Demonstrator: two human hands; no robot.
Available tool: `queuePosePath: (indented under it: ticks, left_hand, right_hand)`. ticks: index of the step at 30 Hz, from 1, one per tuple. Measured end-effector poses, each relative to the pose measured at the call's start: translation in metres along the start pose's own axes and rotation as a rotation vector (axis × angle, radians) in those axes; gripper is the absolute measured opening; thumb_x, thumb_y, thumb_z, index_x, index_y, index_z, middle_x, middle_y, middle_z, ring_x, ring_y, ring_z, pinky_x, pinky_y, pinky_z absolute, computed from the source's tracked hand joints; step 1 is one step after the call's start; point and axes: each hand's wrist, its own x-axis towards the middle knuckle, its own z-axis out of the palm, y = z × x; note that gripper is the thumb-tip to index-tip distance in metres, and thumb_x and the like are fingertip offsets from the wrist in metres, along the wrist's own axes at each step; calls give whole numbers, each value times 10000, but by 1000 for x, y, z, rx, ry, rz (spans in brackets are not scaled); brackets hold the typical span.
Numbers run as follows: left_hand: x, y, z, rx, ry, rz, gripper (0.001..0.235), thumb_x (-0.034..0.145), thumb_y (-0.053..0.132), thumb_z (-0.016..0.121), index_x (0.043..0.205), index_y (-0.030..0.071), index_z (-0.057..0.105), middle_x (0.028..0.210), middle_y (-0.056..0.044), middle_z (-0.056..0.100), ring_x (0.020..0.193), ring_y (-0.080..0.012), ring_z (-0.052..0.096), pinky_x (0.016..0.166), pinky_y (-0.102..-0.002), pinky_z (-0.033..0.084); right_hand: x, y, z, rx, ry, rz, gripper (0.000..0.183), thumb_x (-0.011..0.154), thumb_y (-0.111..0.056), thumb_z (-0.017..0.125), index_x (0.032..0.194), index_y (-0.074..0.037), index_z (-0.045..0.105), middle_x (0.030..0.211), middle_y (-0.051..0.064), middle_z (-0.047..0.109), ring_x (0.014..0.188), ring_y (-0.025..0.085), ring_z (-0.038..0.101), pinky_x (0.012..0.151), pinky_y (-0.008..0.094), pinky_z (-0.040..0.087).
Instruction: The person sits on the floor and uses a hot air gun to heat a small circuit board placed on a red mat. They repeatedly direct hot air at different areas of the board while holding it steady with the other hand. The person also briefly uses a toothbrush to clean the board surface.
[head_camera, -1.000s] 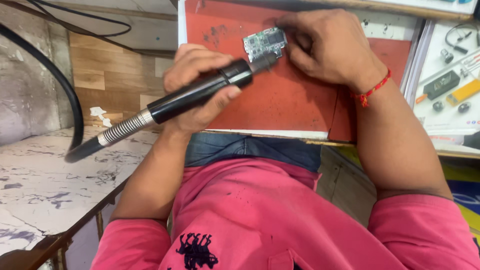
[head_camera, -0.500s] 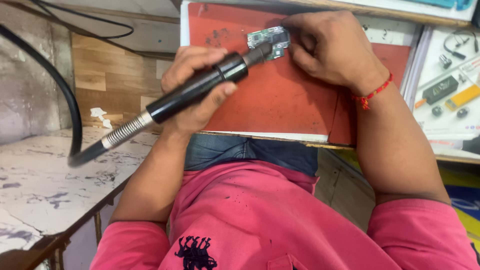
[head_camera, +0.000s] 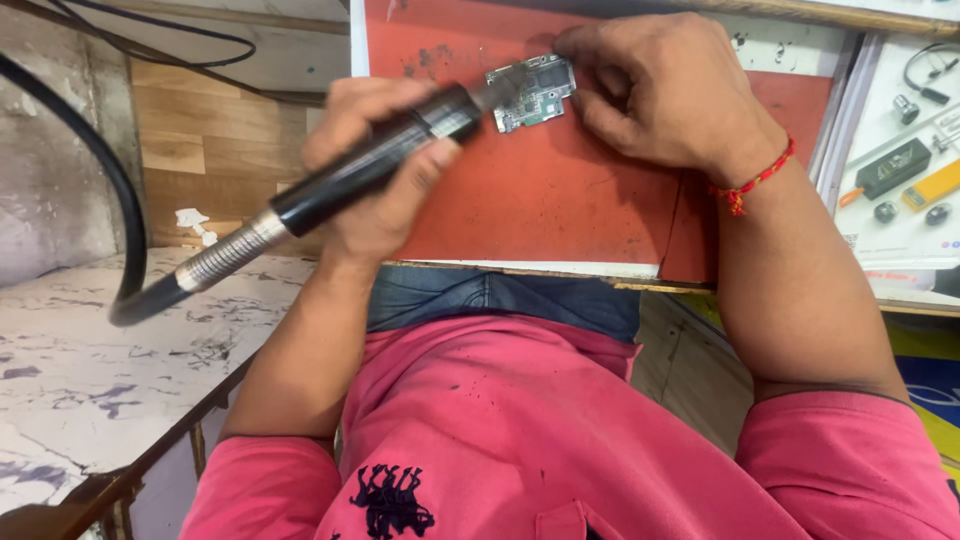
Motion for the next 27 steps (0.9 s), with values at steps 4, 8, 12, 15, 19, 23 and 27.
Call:
queuePosePath:
  ticks: [4, 8, 12, 15, 19, 23, 27]
  left_hand:
    - [7, 1, 0, 22, -37, 88, 363, 977, 262, 831, 1229, 60, 664, 1117, -87, 708, 1021, -204, 636, 931, -326, 537]
    - [3, 5, -1, -72, 35, -41, 384, 968, 305, 829, 1208, 61, 657, 1155, -79, 663, 1028, -200, 648, 910, -306, 551]
    - [8, 3, -2, 85, -108, 136, 400, 911, 269, 854, 1192, 48, 678, 1120, -80, 730, 996, -209, 632, 938, -310, 508]
    - [8, 3, -2, 74, 1, 24, 376, 975, 256, 865, 1233, 44, 691, 1131, -84, 731, 1042, -199, 637, 957, -303, 526]
    - [10, 3, 3, 152, -45, 67, 404, 920, 263, 884, 1196, 37, 696, 1149, -94, 727, 1021, -195, 617, 918, -310, 504]
    - [14, 3, 1, 140, -130, 65, 430, 917, 274, 893, 1212, 29, 697, 1163, -104, 730, 1025, -219, 605, 905, -310, 510]
    - [10, 3, 0, 94, -83, 137, 373, 935, 241, 866, 1191, 38, 685, 1153, -84, 727, 1041, -213, 634, 955, -324, 518]
  right_hand:
    - [4, 0, -3, 12, -9, -17, 330, 913, -120, 735, 1241, -84, 726, 769, 72, 581, 691, 286, 596, 631, 404, 475]
    - [2, -1, 0, 13, -17, 24, 315, 933, -108, 719, 1248, -101, 733, 736, 61, 581, 652, 265, 592, 617, 397, 465]
    - [0, 0, -1, -18, 1, -9, 262, 964, -116, 725, 1224, -87, 726, 713, 66, 572, 675, 266, 592, 631, 393, 462]
    - [3, -1, 0, -21, -4, -1, 243, 978, -125, 732, 1219, -91, 732, 697, 67, 564, 676, 271, 588, 623, 396, 458]
    - [4, -5, -4, -34, 13, -8, 267, 950, -97, 715, 1216, -91, 733, 705, 68, 569, 649, 266, 591, 629, 397, 464]
    - [6, -7, -5, -21, -4, 21, 292, 899, -99, 734, 1190, -77, 737, 692, 85, 562, 620, 292, 583, 578, 411, 460]
    - [4, -5, -2, -11, -13, 22, 256, 955, -133, 745, 1208, -96, 735, 712, 61, 572, 672, 271, 590, 628, 395, 468]
